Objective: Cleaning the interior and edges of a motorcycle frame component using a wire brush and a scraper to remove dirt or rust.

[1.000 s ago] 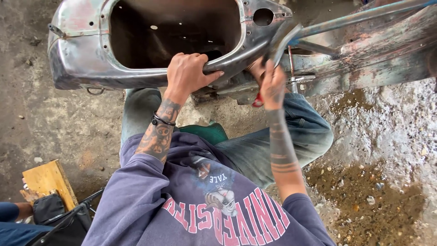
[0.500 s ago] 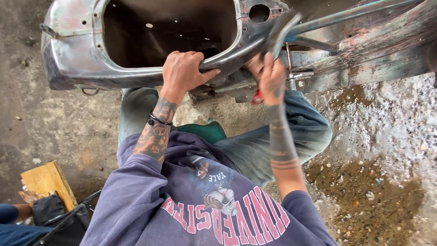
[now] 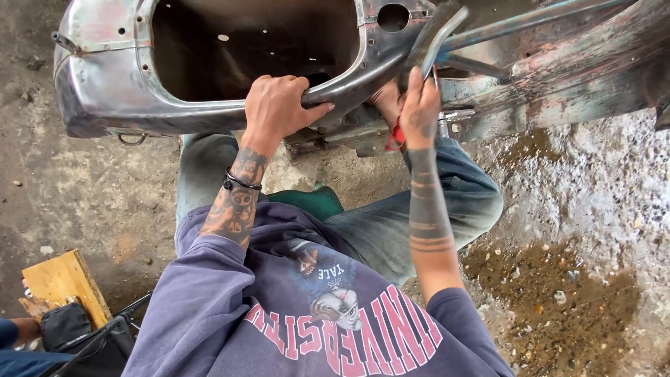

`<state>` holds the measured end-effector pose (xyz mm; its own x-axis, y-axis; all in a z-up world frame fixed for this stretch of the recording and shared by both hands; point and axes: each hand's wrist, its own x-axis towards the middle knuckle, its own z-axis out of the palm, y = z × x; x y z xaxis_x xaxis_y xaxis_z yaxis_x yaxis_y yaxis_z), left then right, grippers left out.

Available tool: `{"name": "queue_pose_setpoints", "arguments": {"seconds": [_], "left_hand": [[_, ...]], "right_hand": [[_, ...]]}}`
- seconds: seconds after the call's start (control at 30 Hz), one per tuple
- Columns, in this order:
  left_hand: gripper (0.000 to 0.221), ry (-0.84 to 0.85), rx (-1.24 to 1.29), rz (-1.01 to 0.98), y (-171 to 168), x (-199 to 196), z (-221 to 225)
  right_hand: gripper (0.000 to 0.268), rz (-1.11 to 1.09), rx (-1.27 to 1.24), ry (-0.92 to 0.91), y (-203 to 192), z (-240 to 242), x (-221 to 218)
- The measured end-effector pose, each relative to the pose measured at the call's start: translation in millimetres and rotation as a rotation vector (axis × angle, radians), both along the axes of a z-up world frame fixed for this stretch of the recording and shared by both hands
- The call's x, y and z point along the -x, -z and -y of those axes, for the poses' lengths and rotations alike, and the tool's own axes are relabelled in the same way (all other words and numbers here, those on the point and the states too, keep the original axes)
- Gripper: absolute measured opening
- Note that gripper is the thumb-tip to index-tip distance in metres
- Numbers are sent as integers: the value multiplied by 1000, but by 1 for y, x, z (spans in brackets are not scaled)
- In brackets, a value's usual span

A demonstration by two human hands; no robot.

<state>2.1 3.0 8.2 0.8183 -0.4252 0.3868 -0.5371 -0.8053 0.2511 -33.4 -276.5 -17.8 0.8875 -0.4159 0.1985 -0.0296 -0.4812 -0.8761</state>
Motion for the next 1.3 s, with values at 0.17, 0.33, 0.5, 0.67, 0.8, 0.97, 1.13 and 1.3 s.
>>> {"name": "queue_pose_setpoints", "arguments": {"seconds": [0.17,0.33,0.5,0.67,0.8,0.97,1.13,1.3], "left_hand": [[51,-12,-24,7,-1,0,1],[51,-2,-16,-20,-5,0,0],[48,9,-31,-19,-8,0,1],[51,-14,-42,25,-2,-2,0],[51,4,-34,2,-3,-2,1],[71,0,-161,-33,-3,-5,3],[51,-8,-33,5,-3,1,0],[54,10,-62,3,-4,-1,-3]], "right_hand": [[49,-20,23,-58,-4,-45,54],[59,60,77,29,30,2,3],[54,53,70,111,15,28,-13],[52,-26,26,-51,23,-24,30],[58,62,41,-22,3,-12,5],[41,-54,-241,-6,-19,17,-18],[57,10,-12,-53,7,-22,24],[62,45,44,-6,11,-9,-1]]}}
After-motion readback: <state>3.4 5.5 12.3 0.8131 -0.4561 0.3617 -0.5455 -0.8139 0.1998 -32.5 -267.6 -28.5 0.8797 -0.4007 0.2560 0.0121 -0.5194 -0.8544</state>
